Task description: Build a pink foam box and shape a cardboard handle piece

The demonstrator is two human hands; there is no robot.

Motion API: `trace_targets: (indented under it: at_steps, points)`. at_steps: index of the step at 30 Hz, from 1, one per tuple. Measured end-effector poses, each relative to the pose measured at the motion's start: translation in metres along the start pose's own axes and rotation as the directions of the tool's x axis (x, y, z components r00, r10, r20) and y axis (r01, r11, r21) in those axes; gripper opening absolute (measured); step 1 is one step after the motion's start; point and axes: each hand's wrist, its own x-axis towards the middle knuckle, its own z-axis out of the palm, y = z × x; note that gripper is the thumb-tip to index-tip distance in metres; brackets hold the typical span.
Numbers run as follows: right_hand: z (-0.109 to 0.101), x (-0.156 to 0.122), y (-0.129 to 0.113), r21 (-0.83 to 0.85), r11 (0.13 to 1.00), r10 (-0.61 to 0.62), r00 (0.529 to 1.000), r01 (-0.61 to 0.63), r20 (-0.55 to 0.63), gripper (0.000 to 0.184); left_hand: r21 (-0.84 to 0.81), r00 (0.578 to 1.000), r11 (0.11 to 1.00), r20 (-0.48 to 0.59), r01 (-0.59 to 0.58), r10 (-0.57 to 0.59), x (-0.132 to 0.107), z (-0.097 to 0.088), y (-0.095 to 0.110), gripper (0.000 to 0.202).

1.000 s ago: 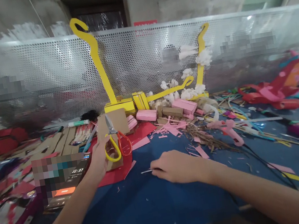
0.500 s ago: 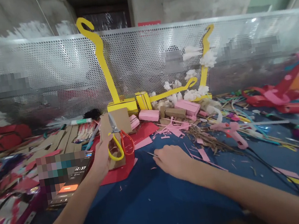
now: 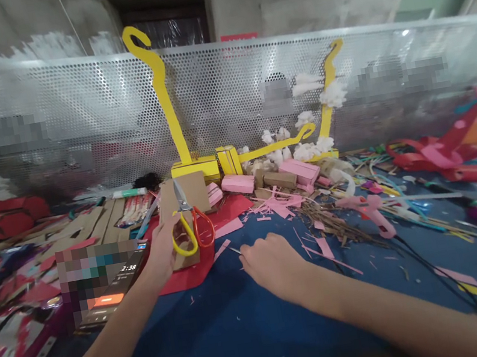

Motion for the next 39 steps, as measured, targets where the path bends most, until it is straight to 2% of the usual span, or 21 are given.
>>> trace_targets:
  at_steps: [4,7,11,14,17,21,23,28,30,33,35,39]
  points:
    - [0.006,-0.001,0.000,-0.036,0.999,-0.034,0.999,0.035,0.025,0.035,0.000,1.000,1.000,0.001,0.001,-0.001,-0.002,0.000,0.001,0.031]
    - [0.003,0.000,0.017,-0.073,0.997,0.033,0.999,-0.031,0.028,0.035,-0.008,1.000,1.000,0.001,0.004,-0.004,-0.002,0.000,0.002,0.031]
    - [-0.011,0.002,0.045,-0.104,0.989,0.103,0.995,-0.102,0.006,0.039,-0.021,1.000,1.000,0.006,-0.002,0.002,0.000,0.000,0.003,0.032]
    - [-0.014,0.002,0.059,-0.057,0.998,-0.007,0.999,0.009,0.033,0.038,-0.026,1.000,1.000,0.013,-0.001,0.001,0.000,0.001,0.003,0.035]
    - [-0.004,0.006,0.075,0.043,0.994,-0.100,0.992,0.097,0.075,0.034,-0.027,1.000,1.000,0.014,0.000,0.001,0.000,0.001,0.002,0.038]
    - [0.010,0.013,0.107,0.012,0.992,0.122,0.992,-0.122,-0.001,0.044,-0.028,0.999,0.999,0.029,-0.016,0.017,0.002,-0.002,0.000,0.040]
    - [0.011,0.015,0.118,0.015,0.985,0.169,0.985,-0.169,-0.034,0.047,-0.026,0.999,0.999,0.037,-0.020,0.021,0.004,-0.004,-0.002,0.039]
    - [0.014,0.016,0.116,0.107,0.994,0.019,1.000,-0.019,0.001,0.045,-0.015,0.999,1.000,0.030,-0.019,0.019,0.006,-0.005,-0.006,0.035]
    - [0.019,0.020,0.117,0.114,0.993,0.044,0.999,-0.043,-0.011,0.044,-0.008,1.000,1.000,0.022,-0.013,0.014,0.005,-0.004,-0.005,0.032]
    - [0.021,0.025,0.128,0.109,0.984,0.146,0.988,-0.139,-0.060,0.046,0.001,1.000,1.000,0.016,-0.006,0.006,0.003,-0.003,-0.003,0.031]
    - [0.015,0.025,0.141,0.137,0.981,0.149,0.986,-0.138,-0.069,0.046,0.003,1.000,1.000,0.012,-0.003,0.003,0.002,-0.003,-0.002,0.032]
    - [-0.005,0.016,0.160,0.244,0.970,0.013,1.000,-0.007,-0.022,0.044,0.004,1.000,1.000,0.012,0.006,-0.006,0.002,-0.003,-0.003,0.036]
